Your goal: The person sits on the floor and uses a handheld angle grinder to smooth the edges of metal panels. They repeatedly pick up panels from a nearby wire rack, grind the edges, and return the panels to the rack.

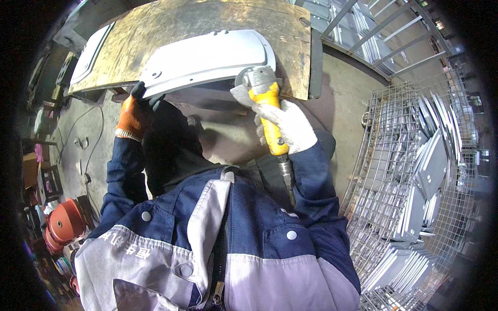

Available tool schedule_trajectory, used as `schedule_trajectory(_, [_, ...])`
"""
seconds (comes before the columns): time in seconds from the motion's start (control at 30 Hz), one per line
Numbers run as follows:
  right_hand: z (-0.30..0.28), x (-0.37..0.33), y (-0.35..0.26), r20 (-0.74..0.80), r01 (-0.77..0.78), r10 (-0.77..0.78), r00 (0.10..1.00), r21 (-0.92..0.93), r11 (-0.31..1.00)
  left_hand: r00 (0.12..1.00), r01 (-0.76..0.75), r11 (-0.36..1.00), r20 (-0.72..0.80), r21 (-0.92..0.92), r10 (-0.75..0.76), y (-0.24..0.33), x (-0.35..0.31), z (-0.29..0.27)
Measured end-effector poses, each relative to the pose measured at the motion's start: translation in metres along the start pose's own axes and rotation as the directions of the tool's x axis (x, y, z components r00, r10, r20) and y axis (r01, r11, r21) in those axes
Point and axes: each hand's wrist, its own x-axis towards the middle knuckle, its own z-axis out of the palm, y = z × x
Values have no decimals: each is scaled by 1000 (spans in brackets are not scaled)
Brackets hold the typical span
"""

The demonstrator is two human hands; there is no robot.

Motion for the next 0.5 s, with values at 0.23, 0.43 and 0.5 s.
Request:
schedule_trajectory(0.23, [-2, -4, -14, -62, -3, -1, 998, -69, 998, 955, 291, 892, 57, -345, -290, -5, 9, -10])
schedule_trajectory(0.43, [-18, -11, -21, -128, 3, -15, 992, -96, 995, 988, 64, 968, -122, -244, -96, -11, 10, -8])
schedule_trajectory(0.5, [-21, -12, -22, -149, 0, -19, 989, -121, 993, 952, 204, 846, -100, -492, -288, -15, 12, -9])
